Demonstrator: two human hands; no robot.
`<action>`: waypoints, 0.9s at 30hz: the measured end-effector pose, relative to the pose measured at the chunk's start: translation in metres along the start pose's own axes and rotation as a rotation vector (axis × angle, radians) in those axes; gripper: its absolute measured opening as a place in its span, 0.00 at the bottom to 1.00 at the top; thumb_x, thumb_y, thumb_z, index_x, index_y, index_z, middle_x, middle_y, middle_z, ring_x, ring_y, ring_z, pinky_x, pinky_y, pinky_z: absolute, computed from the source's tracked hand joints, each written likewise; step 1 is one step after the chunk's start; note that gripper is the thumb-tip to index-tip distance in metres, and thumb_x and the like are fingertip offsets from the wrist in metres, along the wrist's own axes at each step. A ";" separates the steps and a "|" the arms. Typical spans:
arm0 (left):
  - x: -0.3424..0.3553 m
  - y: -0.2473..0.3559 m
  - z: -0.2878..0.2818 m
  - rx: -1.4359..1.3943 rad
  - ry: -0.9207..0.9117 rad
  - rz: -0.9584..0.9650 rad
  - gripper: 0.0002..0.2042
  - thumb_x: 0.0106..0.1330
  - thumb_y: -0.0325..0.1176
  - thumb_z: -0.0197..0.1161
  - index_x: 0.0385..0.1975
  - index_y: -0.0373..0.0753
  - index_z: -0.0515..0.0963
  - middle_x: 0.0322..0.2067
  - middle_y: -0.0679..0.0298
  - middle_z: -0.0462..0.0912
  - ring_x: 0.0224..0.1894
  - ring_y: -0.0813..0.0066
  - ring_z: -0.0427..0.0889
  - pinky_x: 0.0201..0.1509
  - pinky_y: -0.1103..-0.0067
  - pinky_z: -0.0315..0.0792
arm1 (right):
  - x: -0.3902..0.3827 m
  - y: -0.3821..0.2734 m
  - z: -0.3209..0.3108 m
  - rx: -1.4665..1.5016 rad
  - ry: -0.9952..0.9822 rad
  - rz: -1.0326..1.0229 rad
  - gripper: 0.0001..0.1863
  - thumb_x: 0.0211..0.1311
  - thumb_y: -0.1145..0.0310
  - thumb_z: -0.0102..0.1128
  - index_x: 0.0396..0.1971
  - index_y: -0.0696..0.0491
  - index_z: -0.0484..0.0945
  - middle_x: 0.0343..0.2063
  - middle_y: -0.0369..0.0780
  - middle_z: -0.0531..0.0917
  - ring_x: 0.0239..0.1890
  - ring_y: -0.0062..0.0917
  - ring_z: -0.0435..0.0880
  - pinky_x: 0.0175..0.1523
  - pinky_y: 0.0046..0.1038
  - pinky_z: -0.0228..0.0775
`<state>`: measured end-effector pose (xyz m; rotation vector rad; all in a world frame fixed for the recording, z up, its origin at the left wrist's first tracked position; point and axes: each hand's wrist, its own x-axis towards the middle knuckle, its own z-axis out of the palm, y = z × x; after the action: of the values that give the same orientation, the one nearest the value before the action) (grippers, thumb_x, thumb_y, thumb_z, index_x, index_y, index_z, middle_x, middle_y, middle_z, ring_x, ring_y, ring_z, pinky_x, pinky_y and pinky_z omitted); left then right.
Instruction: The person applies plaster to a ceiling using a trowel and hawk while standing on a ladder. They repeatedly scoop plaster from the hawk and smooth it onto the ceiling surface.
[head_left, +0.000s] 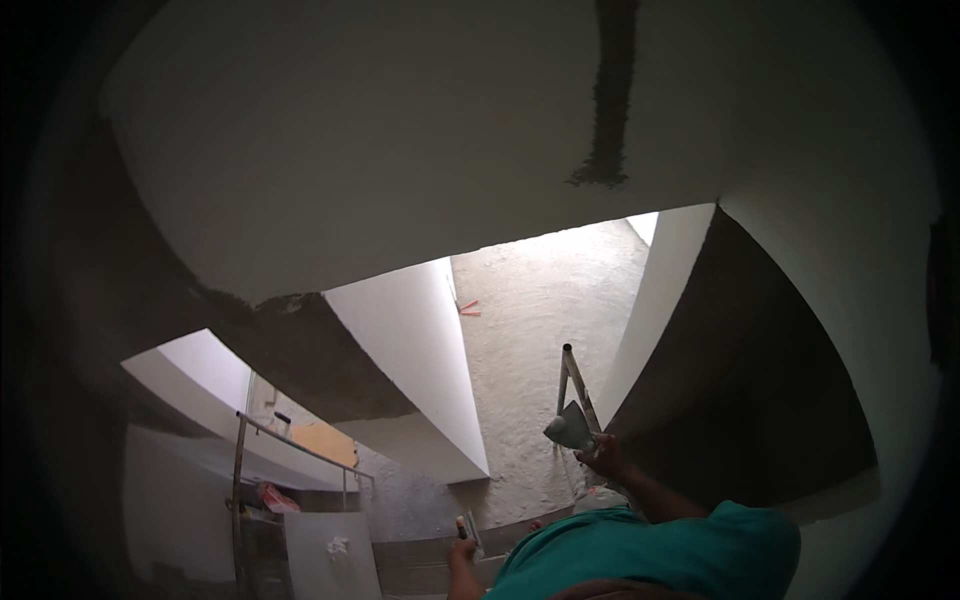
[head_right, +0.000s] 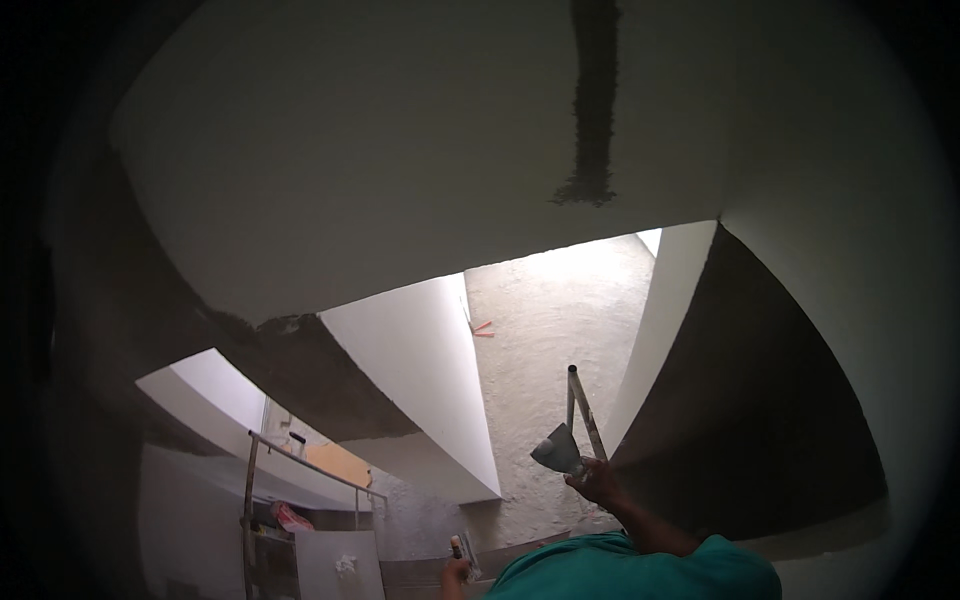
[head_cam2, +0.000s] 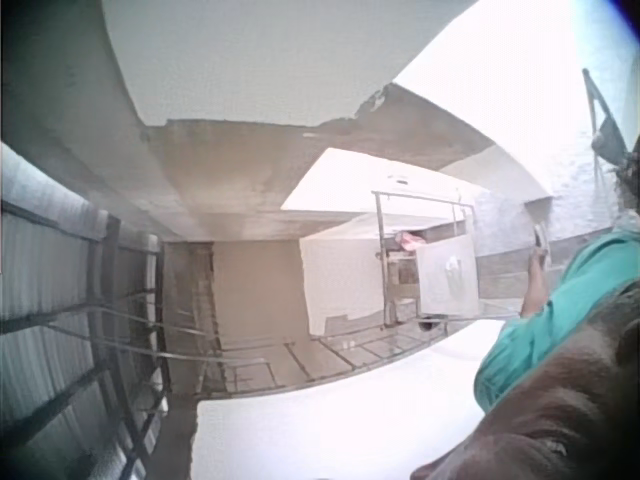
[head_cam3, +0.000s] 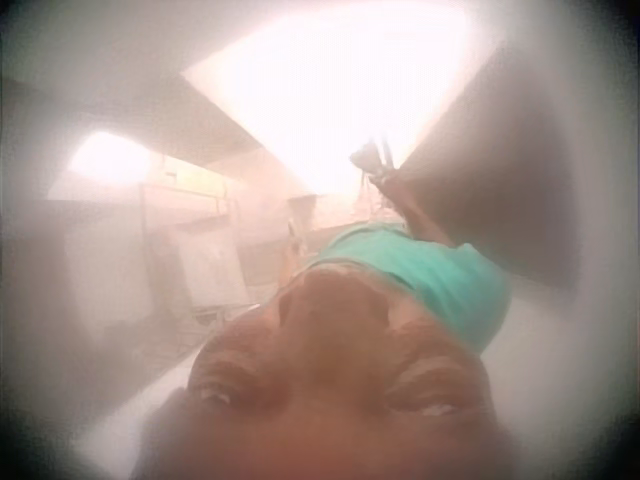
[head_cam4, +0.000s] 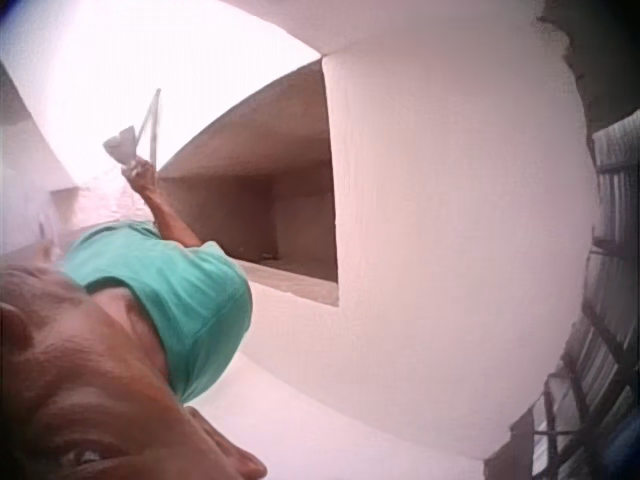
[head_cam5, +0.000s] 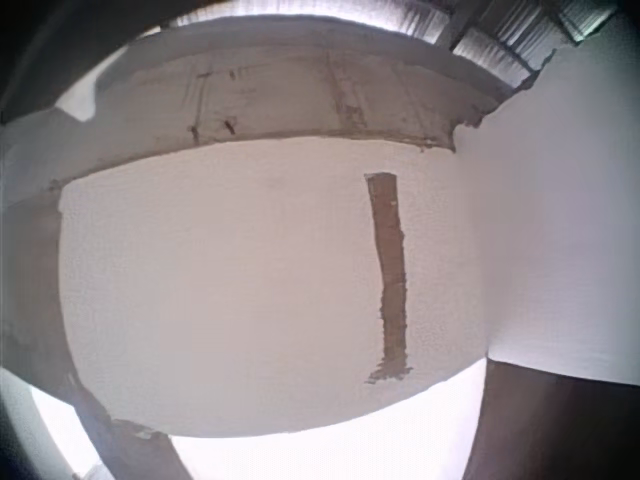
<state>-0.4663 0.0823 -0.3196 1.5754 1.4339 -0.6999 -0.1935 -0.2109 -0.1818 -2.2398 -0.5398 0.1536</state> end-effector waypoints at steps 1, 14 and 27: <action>0.010 -0.007 0.004 0.019 0.007 -0.006 0.18 0.59 0.33 0.57 0.48 0.31 0.76 0.39 0.50 0.82 0.38 0.56 0.84 0.40 0.63 0.77 | -0.001 -0.004 -0.004 0.005 0.002 0.029 0.18 0.44 0.60 0.71 0.29 0.58 0.80 0.24 0.46 0.84 0.29 0.35 0.86 0.35 0.35 0.78; 0.056 -0.166 0.069 -0.058 0.024 -0.356 0.18 0.59 0.35 0.59 0.46 0.30 0.76 0.38 0.49 0.81 0.36 0.57 0.83 0.38 0.62 0.76 | -0.005 0.068 0.001 -0.059 0.016 0.031 0.25 0.44 0.58 0.73 0.37 0.60 0.78 0.27 0.51 0.83 0.32 0.44 0.84 0.36 0.39 0.77; -0.065 -0.138 0.066 -0.383 0.416 -0.041 0.15 0.50 0.33 0.59 0.33 0.27 0.79 0.30 0.45 0.83 0.34 0.52 0.84 0.40 0.64 0.76 | 0.016 0.105 -0.002 0.220 -0.281 0.107 0.17 0.45 0.63 0.71 0.32 0.58 0.80 0.23 0.45 0.84 0.27 0.29 0.84 0.33 0.31 0.74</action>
<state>-0.6022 -0.0128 -0.3258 1.4372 1.7809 -0.1010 -0.1435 -0.2661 -0.2576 -2.0435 -0.5236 0.5629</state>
